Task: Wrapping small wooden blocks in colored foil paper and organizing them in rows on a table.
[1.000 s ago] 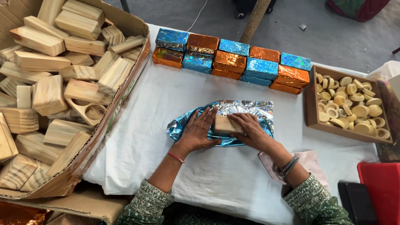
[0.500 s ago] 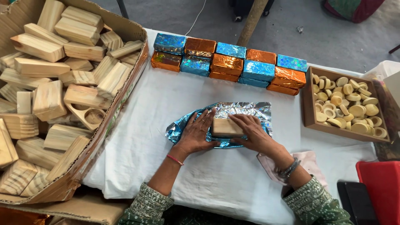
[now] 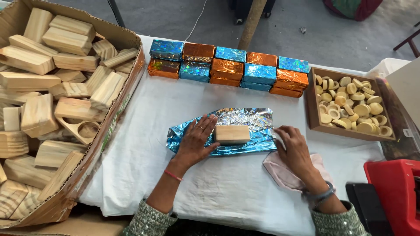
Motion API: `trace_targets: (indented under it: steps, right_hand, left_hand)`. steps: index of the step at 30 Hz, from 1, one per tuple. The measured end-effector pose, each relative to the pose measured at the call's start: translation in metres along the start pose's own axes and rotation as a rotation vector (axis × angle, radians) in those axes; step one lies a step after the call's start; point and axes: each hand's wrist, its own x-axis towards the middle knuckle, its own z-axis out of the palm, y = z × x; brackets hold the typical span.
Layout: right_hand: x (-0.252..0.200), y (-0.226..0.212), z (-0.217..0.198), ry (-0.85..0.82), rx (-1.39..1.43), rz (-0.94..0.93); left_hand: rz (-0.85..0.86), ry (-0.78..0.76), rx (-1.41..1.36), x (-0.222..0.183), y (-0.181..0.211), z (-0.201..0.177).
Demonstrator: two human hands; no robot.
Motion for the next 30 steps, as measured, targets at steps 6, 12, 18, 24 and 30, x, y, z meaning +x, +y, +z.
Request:
trace_targets:
  steps: [6,12,18,24,30]
  right_hand:
    - [0.004,-0.059,-0.016,-0.08,0.07,-0.401]
    - [-0.001,-0.043,0.015,-0.076,-0.009,-0.383]
    - [-0.008,-0.037,0.011,-0.104,0.0,-0.361]
    - [-0.01,-0.043,-0.002,-0.206,0.013,-0.371]
    - [-0.002,-0.055,-0.026,-0.325,0.028,-0.343]
  left_hand:
    - [0.018,0.033,-0.081,-0.026,0.034,-0.03]
    - [0.041,-0.014,0.096,-0.042,0.044,-0.031]
    - [0.046,0.028,0.103,-0.049,0.035,-0.028]
    - [0.042,-0.013,0.026,-0.051,0.04,-0.036]
    - [0.124,-0.025,0.056,-0.042,0.073,-0.05]
